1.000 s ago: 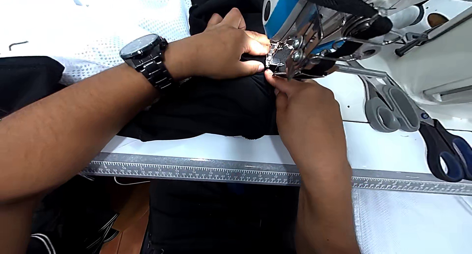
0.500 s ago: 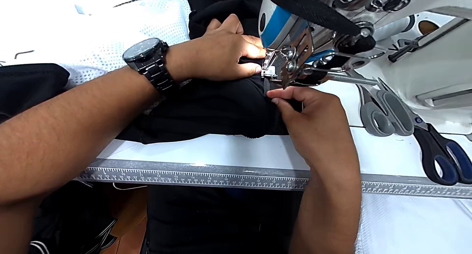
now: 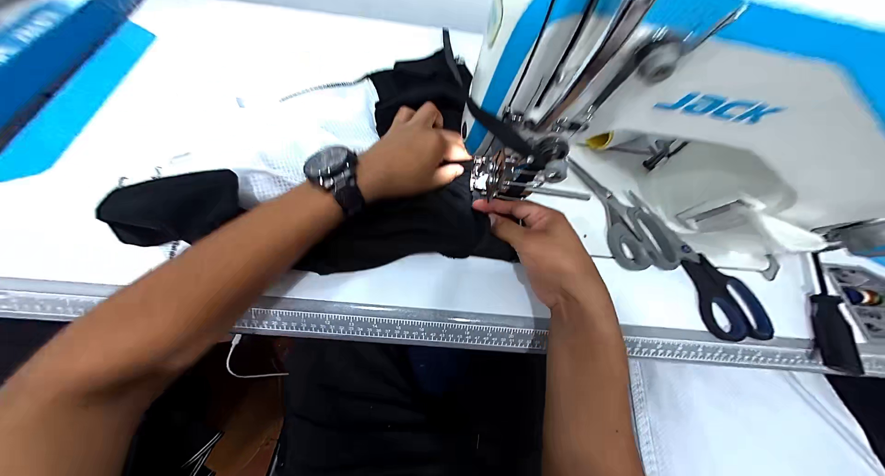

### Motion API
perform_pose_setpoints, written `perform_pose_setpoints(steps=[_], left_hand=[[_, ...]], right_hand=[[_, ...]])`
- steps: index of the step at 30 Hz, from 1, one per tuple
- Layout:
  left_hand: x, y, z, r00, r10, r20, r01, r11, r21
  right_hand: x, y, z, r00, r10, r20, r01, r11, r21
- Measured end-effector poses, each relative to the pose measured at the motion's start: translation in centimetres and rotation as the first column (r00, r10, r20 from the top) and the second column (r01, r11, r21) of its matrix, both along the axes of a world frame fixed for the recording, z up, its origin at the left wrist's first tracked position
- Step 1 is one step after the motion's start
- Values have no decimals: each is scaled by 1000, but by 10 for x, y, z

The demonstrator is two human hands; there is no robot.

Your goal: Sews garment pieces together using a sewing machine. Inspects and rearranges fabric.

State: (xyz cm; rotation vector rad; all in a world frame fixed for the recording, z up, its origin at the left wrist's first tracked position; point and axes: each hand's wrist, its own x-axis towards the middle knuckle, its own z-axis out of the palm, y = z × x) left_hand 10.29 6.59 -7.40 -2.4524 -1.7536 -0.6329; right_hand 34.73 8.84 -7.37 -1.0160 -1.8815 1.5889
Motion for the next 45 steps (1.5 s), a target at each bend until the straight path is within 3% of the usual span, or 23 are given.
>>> perform_pose_setpoints(steps=[2,3,5,7,10,12,15,17,18,19,20,21,23,26,28,29,31,32,35,37,39,42,45], left_hand=[[40,-55,34,978,200,52,-200,980,4],[70,-88,43,940,304,154,-305,952,-15],[119,-126,22,803,443,398,-436,893,-115],[139,-119,-10,685,542,487,-517,832,-200],[123,-86,-6,566,642,517,-628,742,-234],[95,-70,0,542,601,588,-613,761,-213],[35,-87,18,692,306,653,-272,949,-157],[-6,-112,43,762,126,635,68,960,-272],[-19,-126,59,812,72,579,211,889,-407],[-25,-139,71,855,23,518,298,796,-527],[-27,-151,81,888,-32,459,340,719,-606],[-24,-160,89,917,-81,392,339,677,-653],[-20,-171,95,953,-187,238,301,686,-662],[-29,-169,92,951,-298,82,293,786,-544],[-29,-164,89,930,-346,121,362,817,-448],[-25,-161,91,919,-364,153,394,819,-417],[-16,-155,97,903,-389,181,429,828,-362],[-10,-152,99,904,-399,153,427,843,-327],[7,-140,84,910,-411,-54,402,907,-125],[16,-132,52,898,-419,-135,402,905,-137],[20,-131,20,891,-436,-124,423,898,-121],[18,-144,40,960,-270,-76,243,935,-259],[48,-133,64,970,-118,-211,93,988,-124]], right_hand=[[8,-2,6,978,34,-205,-99,944,-315],[11,-5,4,951,22,-308,-165,879,-447],[14,-14,-5,875,4,-484,-313,768,-559],[10,-24,-14,765,-90,-637,-414,689,-595],[3,-41,-15,615,-277,-738,-482,609,-630],[-5,-51,-14,558,-333,-760,-478,620,-623],[-12,-62,-13,584,-351,-732,-340,713,-613],[-16,-65,-14,773,-187,-606,-118,897,-427],[-18,-65,-13,912,-75,-403,-13,978,-210],[-21,-66,-11,994,-2,-105,12,995,97],[-26,-69,-10,989,-23,144,-36,918,394],[-32,-75,-8,951,-116,285,-91,779,621],[-38,-87,1,859,-302,414,-213,524,825],[-37,-102,19,827,-371,423,-325,299,897],[-35,-100,25,918,-130,374,-341,223,913],[-36,-94,28,922,44,386,-385,232,893],[-37,-81,38,820,390,419,-548,321,773],[-36,-77,42,789,470,395,-577,347,740],[-5,-85,47,824,436,360,-504,276,819],[27,-95,24,843,390,370,-473,213,855],[58,-91,-12,863,396,314,-423,226,877],[81,-73,-35,848,487,210,-392,310,866],[74,-76,-28,824,492,281,-424,207,882]])
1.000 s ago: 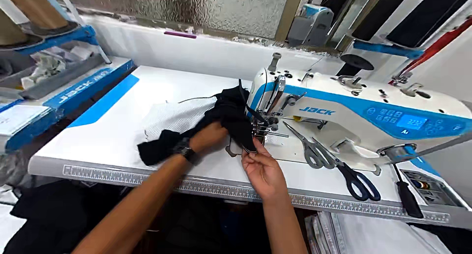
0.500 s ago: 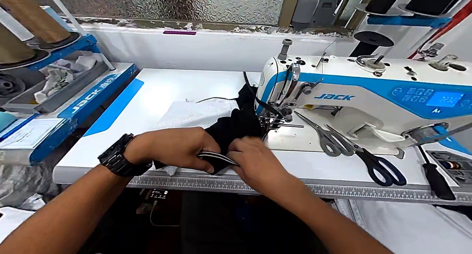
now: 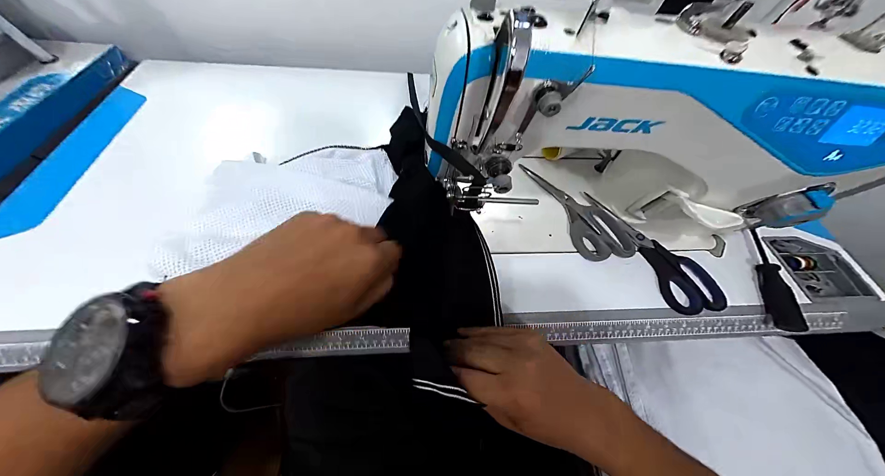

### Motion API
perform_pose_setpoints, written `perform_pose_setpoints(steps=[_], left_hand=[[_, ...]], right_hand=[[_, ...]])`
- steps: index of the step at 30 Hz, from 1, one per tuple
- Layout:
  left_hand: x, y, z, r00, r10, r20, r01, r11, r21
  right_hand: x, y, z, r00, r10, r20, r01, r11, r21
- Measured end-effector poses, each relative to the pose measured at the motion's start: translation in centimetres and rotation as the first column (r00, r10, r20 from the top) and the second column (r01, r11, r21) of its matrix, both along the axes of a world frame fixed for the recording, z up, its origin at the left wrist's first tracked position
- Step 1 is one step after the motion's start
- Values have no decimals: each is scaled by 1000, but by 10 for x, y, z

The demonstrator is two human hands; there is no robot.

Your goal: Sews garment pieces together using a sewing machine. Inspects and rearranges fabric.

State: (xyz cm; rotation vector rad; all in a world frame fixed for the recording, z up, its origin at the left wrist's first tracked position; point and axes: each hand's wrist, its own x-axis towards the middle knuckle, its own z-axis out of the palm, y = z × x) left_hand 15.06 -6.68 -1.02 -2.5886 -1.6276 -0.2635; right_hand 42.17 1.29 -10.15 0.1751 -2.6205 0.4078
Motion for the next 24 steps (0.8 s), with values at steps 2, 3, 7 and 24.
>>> perform_pose_setpoints(steps=[2,3,7,24], left_hand=[[39,18,-1,997,-44,61,39,996,75],[53,29,-11,993,-54,108,50,998,35],[46,37,-78,955,282,88,-268,953,-138],[11,61,-78,886,461,49,-436,865,-248]], right_hand=[[-7,-5,3,1000,4,-3,-4,997,72],[-7,-6,3,1000,5,-2,-5,996,92],[25,30,6,995,48,82,-44,998,-55],[13,77,10,994,103,35,-94,972,-215]])
